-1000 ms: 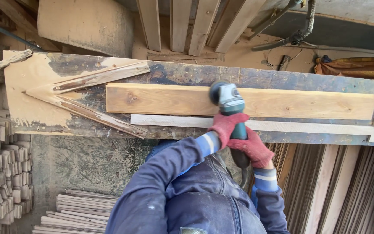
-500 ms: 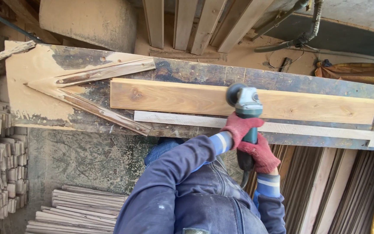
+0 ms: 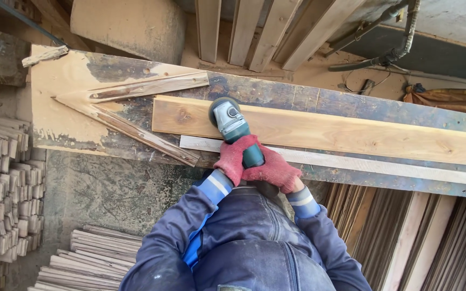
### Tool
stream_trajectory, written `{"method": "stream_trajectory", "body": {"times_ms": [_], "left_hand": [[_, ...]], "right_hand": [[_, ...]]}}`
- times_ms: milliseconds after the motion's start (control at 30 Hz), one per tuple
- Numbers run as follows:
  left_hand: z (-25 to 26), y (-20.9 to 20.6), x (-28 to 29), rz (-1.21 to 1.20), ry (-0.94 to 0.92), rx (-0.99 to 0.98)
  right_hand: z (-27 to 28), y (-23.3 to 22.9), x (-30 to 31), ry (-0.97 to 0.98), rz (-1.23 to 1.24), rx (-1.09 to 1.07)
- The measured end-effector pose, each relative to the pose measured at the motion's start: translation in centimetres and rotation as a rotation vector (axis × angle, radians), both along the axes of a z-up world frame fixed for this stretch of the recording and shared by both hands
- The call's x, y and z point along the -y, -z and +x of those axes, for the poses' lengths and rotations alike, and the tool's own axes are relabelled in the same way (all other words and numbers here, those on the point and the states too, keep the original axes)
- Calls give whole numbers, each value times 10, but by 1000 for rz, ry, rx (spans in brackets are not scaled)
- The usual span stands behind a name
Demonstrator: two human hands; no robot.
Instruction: Sanding a long wood plank using a handheld angle grinder equipped with a sanding disc in a workshop environment.
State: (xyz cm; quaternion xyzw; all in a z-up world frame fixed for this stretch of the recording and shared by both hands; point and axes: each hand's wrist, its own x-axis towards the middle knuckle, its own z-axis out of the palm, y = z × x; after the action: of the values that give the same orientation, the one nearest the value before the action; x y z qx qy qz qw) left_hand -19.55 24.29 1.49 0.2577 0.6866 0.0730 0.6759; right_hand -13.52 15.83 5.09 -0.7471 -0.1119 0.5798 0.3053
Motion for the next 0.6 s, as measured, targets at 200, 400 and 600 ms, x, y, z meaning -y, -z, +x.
{"method": "stream_trajectory", "body": {"times_ms": [200, 400, 600], "left_hand": [[40, 17, 41, -93, 225, 128], [112, -19, 121, -199, 463, 343], [116, 15, 158, -250, 513, 379]], "right_hand": [[18, -22, 47, 249, -38, -7], [50, -20, 151, 632, -92, 58], [53, -1, 194, 683, -94, 121]]}}
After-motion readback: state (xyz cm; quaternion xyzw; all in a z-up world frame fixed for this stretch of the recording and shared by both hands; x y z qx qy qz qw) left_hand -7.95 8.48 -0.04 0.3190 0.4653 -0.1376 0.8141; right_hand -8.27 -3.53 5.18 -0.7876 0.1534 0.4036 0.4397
